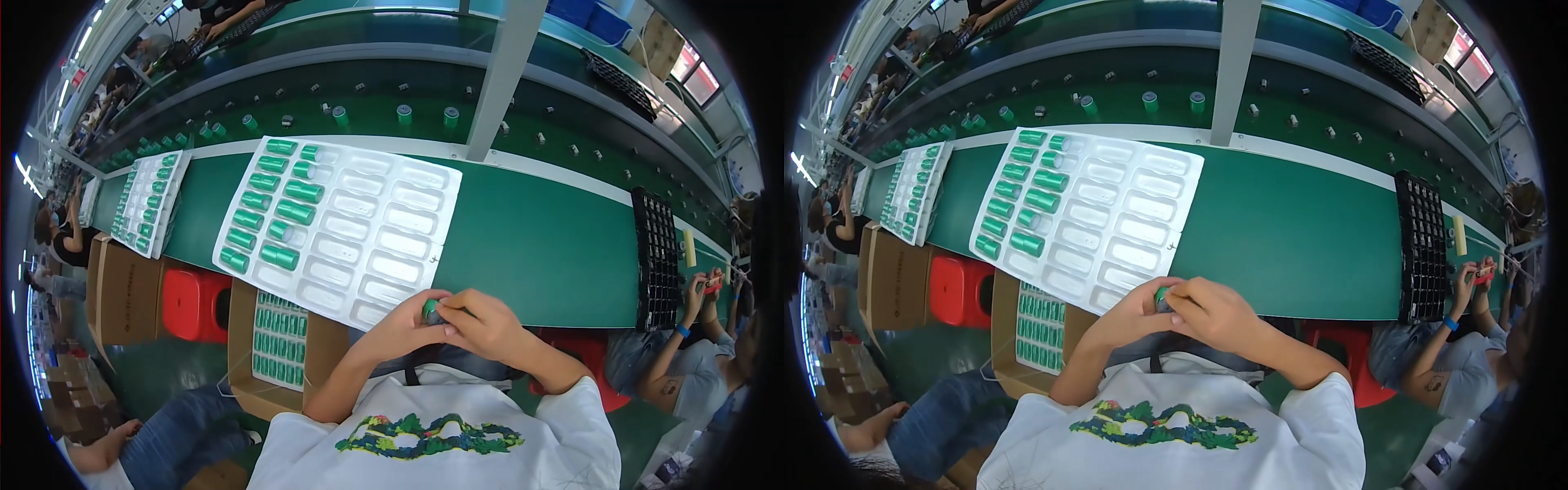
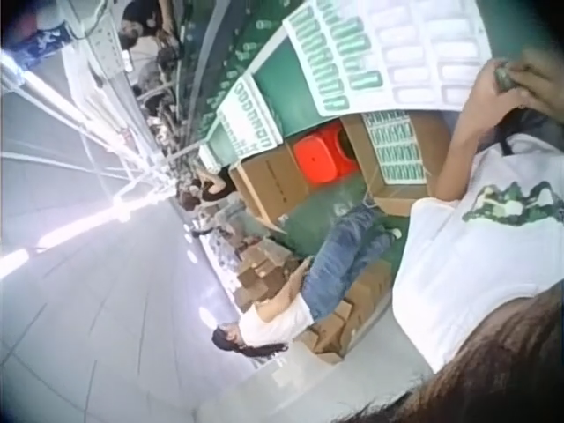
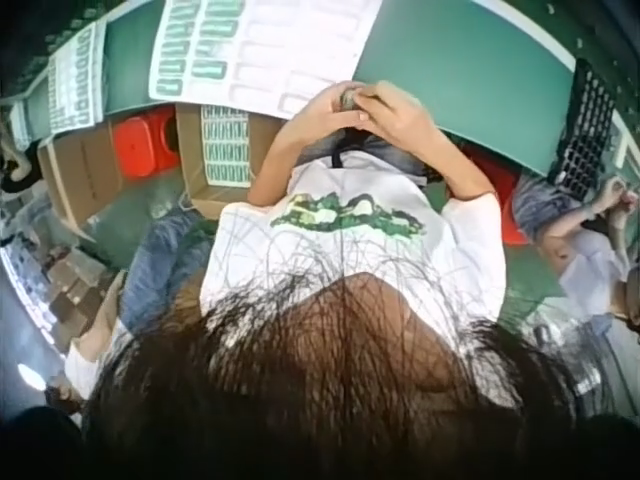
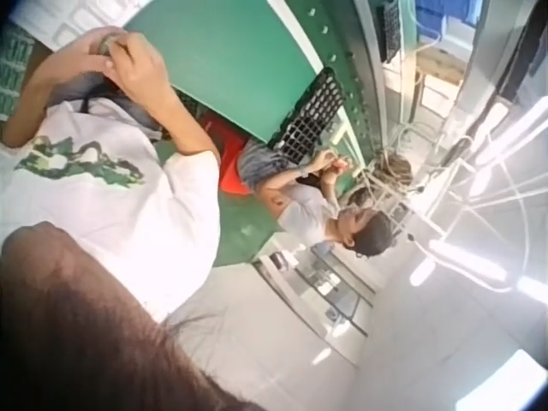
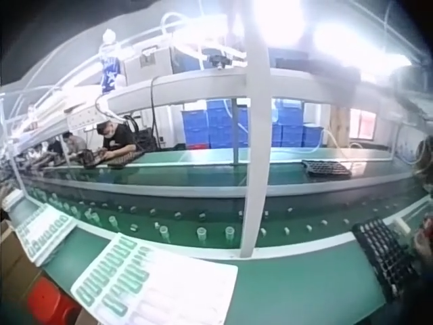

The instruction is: The person assembles small electronic components by hand, placing them into a plastic tray on a production line.

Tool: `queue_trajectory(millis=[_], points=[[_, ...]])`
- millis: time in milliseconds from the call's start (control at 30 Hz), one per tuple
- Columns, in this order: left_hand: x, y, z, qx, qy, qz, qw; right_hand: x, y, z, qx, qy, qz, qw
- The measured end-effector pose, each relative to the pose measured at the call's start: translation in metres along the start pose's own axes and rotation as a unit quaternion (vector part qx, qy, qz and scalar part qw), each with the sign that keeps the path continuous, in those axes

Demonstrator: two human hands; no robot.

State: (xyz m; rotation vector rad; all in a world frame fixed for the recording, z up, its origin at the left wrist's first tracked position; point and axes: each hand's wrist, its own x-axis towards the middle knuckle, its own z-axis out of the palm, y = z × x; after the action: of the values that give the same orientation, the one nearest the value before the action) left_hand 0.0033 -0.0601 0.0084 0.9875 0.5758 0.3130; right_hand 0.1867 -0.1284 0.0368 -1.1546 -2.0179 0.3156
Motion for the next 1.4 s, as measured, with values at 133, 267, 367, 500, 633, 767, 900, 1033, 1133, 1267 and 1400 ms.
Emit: queue_trajectory(millis=[133, 267, 367, 500, 633, 767, 900, 1033, 1133, 1267, 1400], points=[[-0.001, -0.004, -0.005, -0.004, -0.037, -0.059, 0.998, 0.004, -0.007, 0.003, 0.001, -0.016, -0.036, 0.999], [-0.003, -0.007, -0.005, -0.031, -0.025, -0.002, 0.999, 0.010, -0.009, 0.002, -0.039, -0.026, -0.039, 0.998], [-0.004, -0.011, -0.003, -0.050, -0.023, 0.039, 0.998, 0.010, -0.007, 0.007, -0.061, -0.016, -0.075, 0.995], [-0.012, -0.008, 0.000, -0.121, -0.050, 0.000, 0.991, 0.014, 0.001, 0.007, -0.027, -0.010, -0.128, 0.991], [-0.041, 0.026, 0.011, -0.065, 0.070, 0.113, 0.989, 0.021, 0.041, -0.014, -0.058, 0.015, -0.189, 0.980], [-0.064, 0.045, -0.062, 0.445, 0.394, 0.222, 0.773, 0.033, 0.157, -0.075, -0.148, 0.247, 0.059, 0.956], [-0.080, 0.040, -0.132, 0.601, 0.523, 0.191, 0.574, 0.048, 0.272, -0.130, -0.227, 0.255, 0.193, 0.920], [-0.086, 0.016, -0.156, 0.593, 0.523, 0.177, 0.586, 0.050, 0.308, -0.120, -0.241, 0.173, 0.256, 0.920], [-0.080, 0.018, -0.159, 0.574, 0.513, 0.173, 0.614, 0.060, 0.310, -0.115, -0.297, 0.171, 0.310, 0.887], [-0.090, 0.030, -0.148, 0.583, 0.510, 0.131, 0.619, 0.113, 0.286, -0.082, -0.448, 0.220, 0.125, 0.857], [-0.072, 0.037, -0.160, 0.590, 0.522, 0.149, 0.598, 0.123, 0.298, -0.068, -0.432, -0.079, 0.150, 0.886]])
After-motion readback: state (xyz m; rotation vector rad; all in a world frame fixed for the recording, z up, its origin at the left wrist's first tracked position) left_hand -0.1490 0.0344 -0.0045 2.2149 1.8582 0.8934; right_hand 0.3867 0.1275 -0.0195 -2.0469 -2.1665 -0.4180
